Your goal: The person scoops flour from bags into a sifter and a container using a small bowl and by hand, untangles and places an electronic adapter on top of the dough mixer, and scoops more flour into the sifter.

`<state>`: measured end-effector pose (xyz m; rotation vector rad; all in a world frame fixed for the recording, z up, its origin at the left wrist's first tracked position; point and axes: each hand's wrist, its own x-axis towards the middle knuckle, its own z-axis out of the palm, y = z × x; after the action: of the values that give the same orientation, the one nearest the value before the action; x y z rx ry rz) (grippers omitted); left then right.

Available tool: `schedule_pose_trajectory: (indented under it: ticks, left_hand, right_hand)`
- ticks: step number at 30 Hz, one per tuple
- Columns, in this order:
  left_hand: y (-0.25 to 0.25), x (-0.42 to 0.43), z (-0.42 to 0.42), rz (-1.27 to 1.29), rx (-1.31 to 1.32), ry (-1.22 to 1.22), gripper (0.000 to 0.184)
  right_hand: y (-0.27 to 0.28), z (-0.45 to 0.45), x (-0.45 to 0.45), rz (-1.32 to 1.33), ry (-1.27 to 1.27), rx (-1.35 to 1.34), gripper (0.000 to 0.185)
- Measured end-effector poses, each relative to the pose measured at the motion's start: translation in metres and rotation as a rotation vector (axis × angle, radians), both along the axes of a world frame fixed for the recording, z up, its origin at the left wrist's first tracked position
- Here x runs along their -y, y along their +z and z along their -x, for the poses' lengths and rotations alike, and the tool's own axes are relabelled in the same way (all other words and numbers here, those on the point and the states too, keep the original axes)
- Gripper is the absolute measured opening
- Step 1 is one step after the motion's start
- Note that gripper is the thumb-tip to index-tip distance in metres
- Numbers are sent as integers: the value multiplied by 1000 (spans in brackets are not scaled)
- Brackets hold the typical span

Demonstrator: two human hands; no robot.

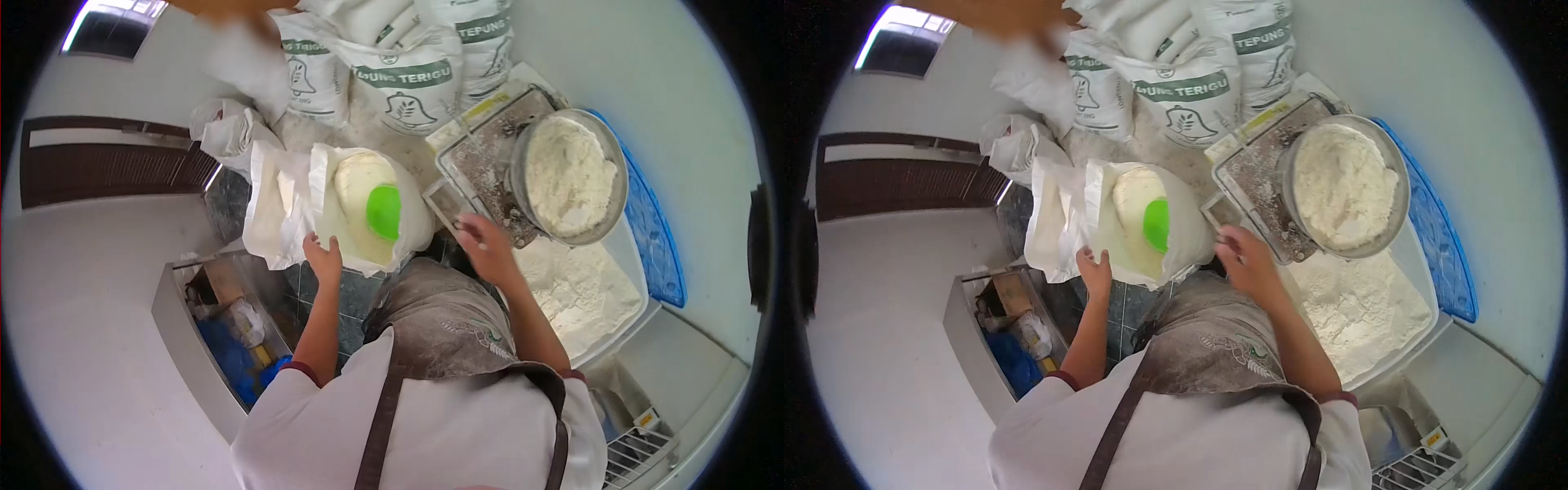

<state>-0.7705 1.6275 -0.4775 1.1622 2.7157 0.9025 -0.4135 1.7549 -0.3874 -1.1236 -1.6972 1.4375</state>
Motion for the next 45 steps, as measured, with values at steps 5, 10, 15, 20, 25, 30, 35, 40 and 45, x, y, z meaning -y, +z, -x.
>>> schedule_pose_trajectory:
  ticks: [5,10,15,20,25,30,35,40,45]
  left_hand:
    - [-32,28,23,275,476,258,45]
    - [-41,29,30,305,441,-7,34]
    - [-24,34,34,310,657,15,30]
    - [-4,34,39,271,754,-7,30]
    - [-16,39,43,347,810,-17,30]
    - [-49,47,34,108,859,113,30]
    - [-35,35,40,30,903,212,29]
    - [-17,29,29,-18,958,235,27]
    - [3,22,26,135,962,166,30]
  right_hand:
    - [-44,179,-26,-244,395,291,37]
    - [-191,287,-52,-364,299,1076,49]
    - [-181,306,-92,38,754,1299,73]
    - [-203,314,-74,125,1073,987,80]
    - [-146,345,-71,-410,723,868,80]
    - [-164,377,-50,-666,1032,784,82]
    - [-213,395,-49,-322,1314,866,73]
    - [-263,360,-58,29,1491,914,75]
    - [-289,334,-55,277,1570,950,83]
